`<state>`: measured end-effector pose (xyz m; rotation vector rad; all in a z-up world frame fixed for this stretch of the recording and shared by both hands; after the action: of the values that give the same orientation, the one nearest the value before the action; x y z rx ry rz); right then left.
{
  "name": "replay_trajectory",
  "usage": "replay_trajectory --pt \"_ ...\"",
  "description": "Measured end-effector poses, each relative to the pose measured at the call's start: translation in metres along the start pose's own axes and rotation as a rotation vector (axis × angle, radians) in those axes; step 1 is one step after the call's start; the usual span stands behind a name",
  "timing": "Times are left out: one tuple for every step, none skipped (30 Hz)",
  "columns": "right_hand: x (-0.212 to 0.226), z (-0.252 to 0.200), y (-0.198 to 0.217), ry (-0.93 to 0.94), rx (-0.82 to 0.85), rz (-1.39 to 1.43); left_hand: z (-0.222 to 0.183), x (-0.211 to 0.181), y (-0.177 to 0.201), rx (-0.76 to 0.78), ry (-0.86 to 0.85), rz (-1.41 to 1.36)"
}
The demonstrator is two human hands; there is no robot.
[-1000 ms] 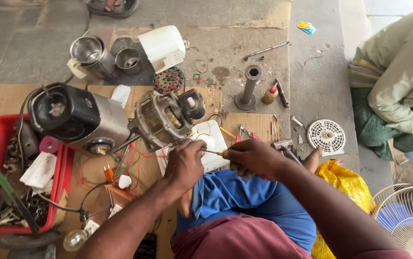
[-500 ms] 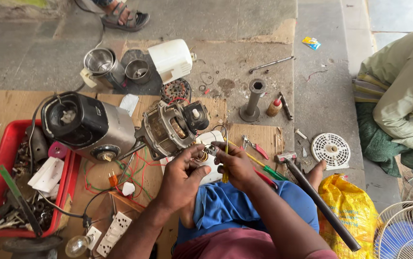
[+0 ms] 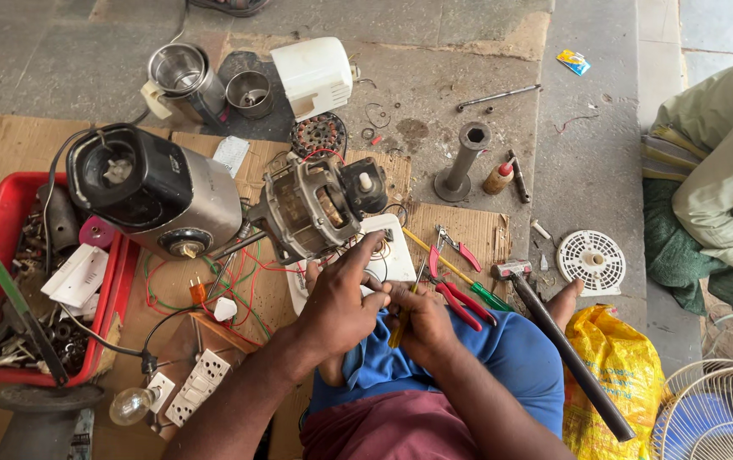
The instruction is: The person is repairing an electric motor by hand, using a screwdriver to adjust internal components and wires. They also use pliers to manipulate small parts and wires within the motor assembly.
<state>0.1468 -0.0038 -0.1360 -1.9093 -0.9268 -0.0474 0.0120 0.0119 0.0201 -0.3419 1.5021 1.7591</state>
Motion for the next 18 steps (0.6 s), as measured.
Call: replay_trajectory --pt "-0.003 -0.003 -0.002 -0.001 -0.041 -0.008 -0.003 0.002 0.002 0.017 0.101 -0.030" --pt "-0.002 -0.006 -0.005 0.025 -0.036 -0.065 -0.007 0.003 0.004 0.037 0.200 -0.062" --pt "0.000 -0.008 -0.008 0.050 -0.032 -0.123 -0.010 0.005 0.005 0.058 0.299 -0.094" --pt "0.002 -0.010 -0.010 0.078 -0.027 -0.178 -0.016 0.002 0.007 0.016 0.253 -0.119" --pt "0.003 -0.013 -0.011 0.096 -0.034 -0.217 -0.025 -0.002 0.011 -0.026 0.206 -0.144" --pt "0.005 -0.014 -0.013 0.116 -0.038 -0.257 -0.029 -0.004 0.014 -0.070 0.156 -0.168" --pt "0.007 -0.016 -0.013 0.137 -0.041 -0.296 -0.029 -0.004 0.012 -0.009 0.094 -0.098" --pt "0.008 -0.019 -0.012 0.166 -0.050 -0.366 -0.029 -0.004 0.009 0.050 0.036 -0.032" --pt "0.010 -0.023 -0.011 0.196 -0.058 -0.435 -0.029 -0.004 0.005 0.109 -0.021 0.035" --pt "0.014 -0.024 -0.012 0.231 -0.063 -0.504 -0.027 -0.002 0.000 0.174 -0.019 0.044" --pt "0.019 -0.025 -0.013 0.249 -0.083 -0.570 -0.022 0.000 -0.006 0.238 -0.016 0.052" --pt "0.024 -0.030 -0.013 0.265 -0.109 -0.634 -0.020 0.001 -0.011 0.308 -0.011 0.058" --pt "0.028 -0.036 -0.014 0.280 -0.135 -0.698 -0.016 0.004 -0.015 0.340 0.013 0.090" --pt "0.034 -0.040 -0.016 0.336 -0.144 -0.776 -0.010 0.007 -0.019 0.374 0.036 0.123" --pt "0.042 -0.042 -0.019 0.392 -0.152 -0.854 -0.005 0.011 -0.021 0.407 0.060 0.156" --pt "0.050 -0.042 -0.023 0.450 -0.160 -0.933 -0.001 0.013 -0.022 0.407 0.075 0.111" --pt "0.056 -0.041 -0.025 0.456 -0.151 -0.906 0.003 0.016 -0.023 0.407 0.090 0.066" --pt "0.060 -0.040 -0.026 0.461 -0.144 -0.876 0.004 0.017 -0.024 0.410 0.107 0.021"
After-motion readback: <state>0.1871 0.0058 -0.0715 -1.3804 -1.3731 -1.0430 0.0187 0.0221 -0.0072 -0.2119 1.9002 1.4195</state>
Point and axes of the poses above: each hand's wrist, its own z-axis towards the middle knuckle, its own y-axis out of the back of the hand, x = y × z, the point moved 3 cm from there along z, towards the middle knuckle, and after that the axes turned 3 degrees about z, right-handed, at the moved point
